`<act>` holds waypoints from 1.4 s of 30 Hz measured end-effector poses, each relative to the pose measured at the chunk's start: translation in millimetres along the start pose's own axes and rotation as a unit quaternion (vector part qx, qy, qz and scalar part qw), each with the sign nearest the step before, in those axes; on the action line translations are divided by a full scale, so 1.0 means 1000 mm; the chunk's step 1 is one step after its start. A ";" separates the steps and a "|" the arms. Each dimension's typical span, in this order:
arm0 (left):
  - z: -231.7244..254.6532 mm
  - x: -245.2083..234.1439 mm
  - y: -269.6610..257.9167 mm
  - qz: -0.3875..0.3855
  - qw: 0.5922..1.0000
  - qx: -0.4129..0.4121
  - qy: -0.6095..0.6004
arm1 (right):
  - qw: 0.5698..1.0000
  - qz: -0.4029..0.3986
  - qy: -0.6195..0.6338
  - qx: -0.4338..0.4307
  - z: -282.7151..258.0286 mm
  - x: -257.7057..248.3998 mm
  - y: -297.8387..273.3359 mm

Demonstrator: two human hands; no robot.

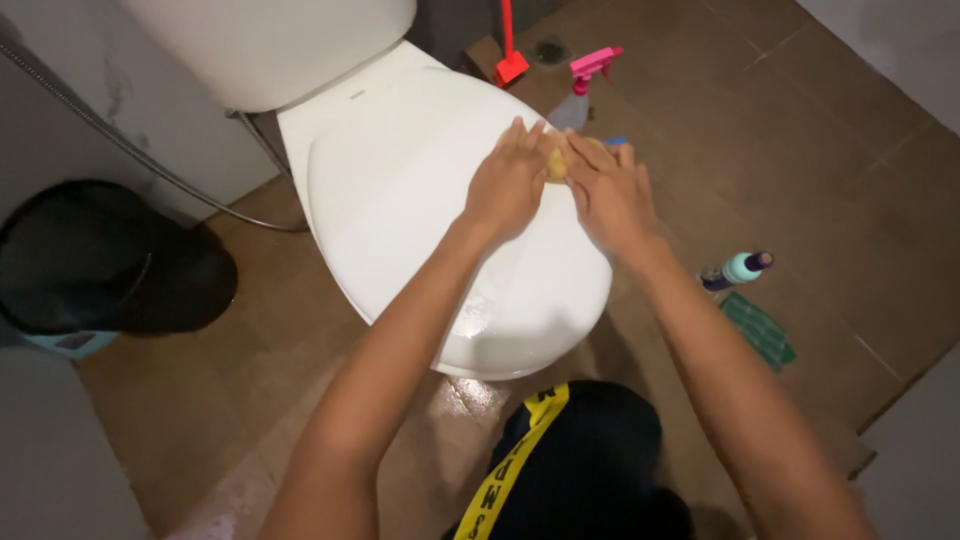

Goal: Cleaning the exterior lid and surface of a toilet using a sponge and cleaning agents.

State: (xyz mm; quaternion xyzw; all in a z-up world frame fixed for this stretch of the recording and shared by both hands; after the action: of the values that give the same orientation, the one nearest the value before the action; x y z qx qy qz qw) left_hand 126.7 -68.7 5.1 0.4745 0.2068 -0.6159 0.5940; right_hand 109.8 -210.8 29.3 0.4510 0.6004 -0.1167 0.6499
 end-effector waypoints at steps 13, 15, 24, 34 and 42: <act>0.038 -0.026 -0.068 -0.003 0.997 0.011 -0.074 | 0.995 0.076 0.062 0.006 -0.040 -0.032 -0.069; 0.046 -0.031 -0.095 0.012 0.996 0.061 -0.068 | 0.994 0.068 0.083 -0.013 -0.063 -0.047 -0.083; 0.082 -0.072 -0.174 -0.003 0.994 0.054 -0.093 | 0.993 0.033 0.112 -0.005 -0.125 -0.079 -0.123; 0.053 -0.034 -0.099 -0.030 0.996 0.046 -0.070 | 0.998 0.036 0.051 0.029 -0.067 -0.048 -0.086; 0.049 -0.037 -0.083 0.013 0.997 0.045 -0.054 | 0.996 0.025 0.065 0.056 -0.048 -0.037 -0.072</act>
State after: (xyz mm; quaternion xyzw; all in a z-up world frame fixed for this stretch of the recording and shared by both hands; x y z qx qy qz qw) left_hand 27.3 -72.1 33.0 0.4693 0.1401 -0.6417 0.5903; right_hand 18.3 -231.4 36.1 0.5079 0.6230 -0.1041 0.5857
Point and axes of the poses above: each hand's wrist, its own y-axis towards the middle knuckle, its own x-axis out of the palm, z = x × y, the point moved 6 cm from there along y, towards the middle knuckle, and after that the axes turned 9 degrees about -x, right-handed, at the moved point
